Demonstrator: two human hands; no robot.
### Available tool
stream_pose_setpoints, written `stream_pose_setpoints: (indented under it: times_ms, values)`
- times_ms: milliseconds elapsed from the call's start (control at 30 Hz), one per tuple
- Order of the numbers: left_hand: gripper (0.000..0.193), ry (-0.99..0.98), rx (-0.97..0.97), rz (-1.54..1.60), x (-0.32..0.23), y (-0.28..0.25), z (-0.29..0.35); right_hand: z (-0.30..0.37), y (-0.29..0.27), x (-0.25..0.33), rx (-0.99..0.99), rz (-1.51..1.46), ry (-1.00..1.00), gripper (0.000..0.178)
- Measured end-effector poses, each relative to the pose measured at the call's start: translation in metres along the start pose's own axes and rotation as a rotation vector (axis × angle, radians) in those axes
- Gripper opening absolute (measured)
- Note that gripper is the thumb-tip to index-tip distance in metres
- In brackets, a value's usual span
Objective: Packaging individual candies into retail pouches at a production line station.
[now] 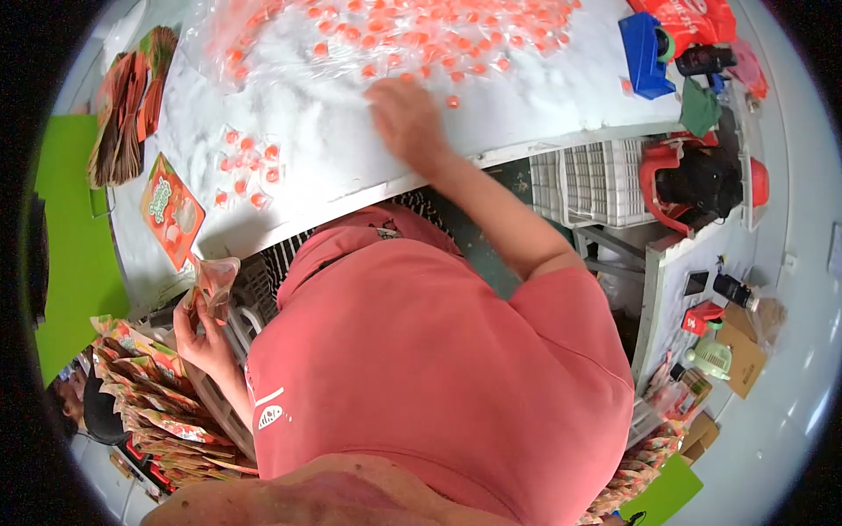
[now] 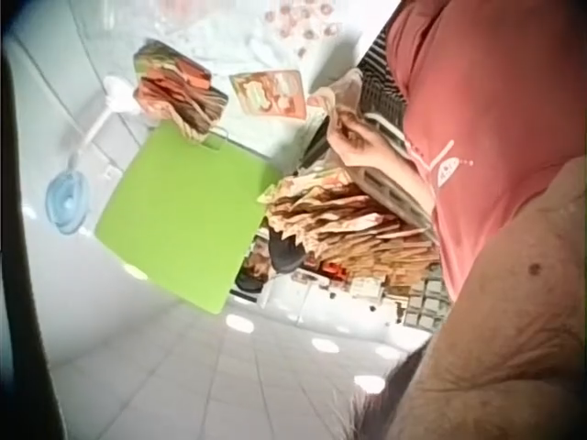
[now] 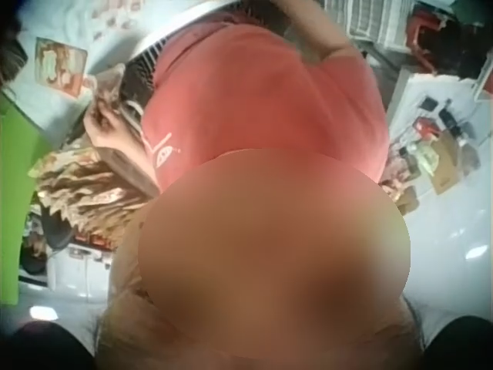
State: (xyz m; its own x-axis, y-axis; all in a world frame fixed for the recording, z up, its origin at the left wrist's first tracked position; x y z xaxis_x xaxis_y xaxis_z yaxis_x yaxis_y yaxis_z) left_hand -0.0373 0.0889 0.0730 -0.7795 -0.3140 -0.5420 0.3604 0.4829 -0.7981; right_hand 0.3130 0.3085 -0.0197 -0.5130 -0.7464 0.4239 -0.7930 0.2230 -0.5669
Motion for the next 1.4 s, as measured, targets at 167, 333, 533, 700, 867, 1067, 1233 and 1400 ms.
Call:
stream_pose_setpoints:
  times_ms: [167, 333, 533, 700, 867, 1067, 1233, 1400]
  values:
    - [0.014, 0.000, 0.030, -0.002, -0.002, 0.008, -0.004, 0.024, -0.036, -0.035, 0.128, 0.221, 0.094, 0.028]
    - [0.014, 0.028, 0.020, -0.012, -0.008, 0.008, -0.004, 0.048, -0.028, -0.027, 0.097, 0.054, 0.209, 0.027]
    - [0.014, 0.020, 0.007, -0.046, -0.011, 0.004, -0.003, 0.027, -0.036, -0.020, -0.048, 0.103, 0.097, 0.024]
    - [0.014, 0.003, 0.013, -0.032, -0.010, 0.004, 0.000, 0.007, -0.006, -0.023, 0.214, 0.339, -0.055, 0.022]
    - [0.015, 0.014, 0.004, -0.036, -0.008, 0.003, 0.003, 0.029, -0.020, -0.030, 0.197, 0.035, 0.116, 0.019]
    - [0.014, -0.006, 0.016, -0.018, -0.007, 0.006, -0.002, 0.071, -0.070, -0.082, -0.212, -0.248, 0.582, 0.018]
    - [0.014, 0.009, 0.012, -0.014, -0.011, 0.007, -0.004, 0.063, -0.059, -0.048, -0.075, -0.180, 0.388, 0.025]
    - [0.013, 0.026, 0.005, -0.002, -0.015, 0.006, -0.002, 0.061, -0.040, -0.030, -0.005, -0.239, 0.404, 0.031]
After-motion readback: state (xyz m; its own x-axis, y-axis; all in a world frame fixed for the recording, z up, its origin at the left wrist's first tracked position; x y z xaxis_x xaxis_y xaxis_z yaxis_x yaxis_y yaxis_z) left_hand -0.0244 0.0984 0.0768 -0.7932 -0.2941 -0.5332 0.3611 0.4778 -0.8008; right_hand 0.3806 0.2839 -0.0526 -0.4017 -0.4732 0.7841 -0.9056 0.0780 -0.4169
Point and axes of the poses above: each hand's wrist, its own z-axis away from the middle knuckle, its own y-axis out of the palm, x = y × z, the point moved 10 cm from there along -z, towards the middle knuckle, and after that the axes turned 8 degrees about -y, right-handed, at the moved point
